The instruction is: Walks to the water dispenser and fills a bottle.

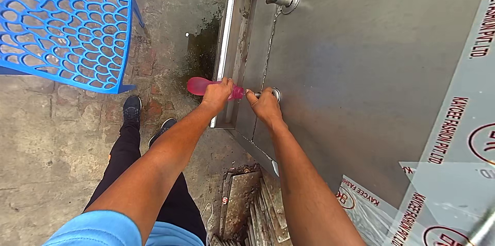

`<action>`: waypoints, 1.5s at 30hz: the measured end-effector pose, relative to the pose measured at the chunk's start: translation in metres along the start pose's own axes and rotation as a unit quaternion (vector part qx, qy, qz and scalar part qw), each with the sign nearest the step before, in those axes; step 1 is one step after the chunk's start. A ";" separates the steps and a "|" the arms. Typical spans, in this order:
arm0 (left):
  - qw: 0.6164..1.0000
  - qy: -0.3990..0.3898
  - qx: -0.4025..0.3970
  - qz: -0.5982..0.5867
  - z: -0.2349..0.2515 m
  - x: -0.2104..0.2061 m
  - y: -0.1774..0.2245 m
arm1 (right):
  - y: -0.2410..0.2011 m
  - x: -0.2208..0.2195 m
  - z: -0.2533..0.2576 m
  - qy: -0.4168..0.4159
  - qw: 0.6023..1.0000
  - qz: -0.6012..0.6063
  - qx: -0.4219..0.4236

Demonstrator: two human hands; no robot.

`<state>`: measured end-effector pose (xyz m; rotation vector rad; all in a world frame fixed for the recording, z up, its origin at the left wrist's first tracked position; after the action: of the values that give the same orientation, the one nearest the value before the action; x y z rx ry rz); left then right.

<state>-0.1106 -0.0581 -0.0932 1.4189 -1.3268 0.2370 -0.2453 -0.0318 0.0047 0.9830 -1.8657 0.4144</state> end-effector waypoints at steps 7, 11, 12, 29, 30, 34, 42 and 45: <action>1.000 -0.001 -0.002 0.004 0.000 0.001 0.001 | 0.000 0.000 0.000 -0.003 1.000 -0.002 0.003; 1.000 0.004 0.000 0.003 0.000 0.000 0.001 | 0.000 0.000 0.000 -0.002 1.000 -0.007 0.003; 1.000 0.002 0.001 0.003 -0.001 0.000 0.000 | 0.000 0.000 0.000 -0.002 1.000 -0.005 0.002; 1.000 0.003 0.001 0.005 0.000 -0.001 -0.001 | 0.001 -0.001 0.001 -0.003 1.000 -0.003 0.003; 1.000 0.002 0.001 0.003 0.000 -0.001 -0.001 | 0.001 0.000 0.001 -0.003 1.000 -0.003 0.003; 1.000 0.002 0.001 0.001 0.000 -0.001 -0.001 | 0.000 0.000 0.001 -0.002 1.000 -0.004 -0.001; 1.000 -0.002 -0.001 0.005 -0.001 -0.001 -0.002 | 0.001 0.000 -0.001 0.007 1.000 0.002 -0.001; 1.000 -0.003 -0.001 0.009 0.001 0.000 -0.003 | 0.001 0.000 0.000 0.014 1.000 0.005 -0.001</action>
<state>-0.1090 -0.0591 -0.0951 1.4079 -1.3450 0.2433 -0.2460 -0.0308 0.0047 0.9620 -1.8453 0.4304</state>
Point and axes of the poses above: each hand's wrist, its own z-axis towards the middle knuckle, its own x-axis out of the back of the hand, y = z × x, the point moved 7 cm from there along z, towards the middle knuckle, and after that the axes turned 10 degrees about y, right-handed, at the moved point
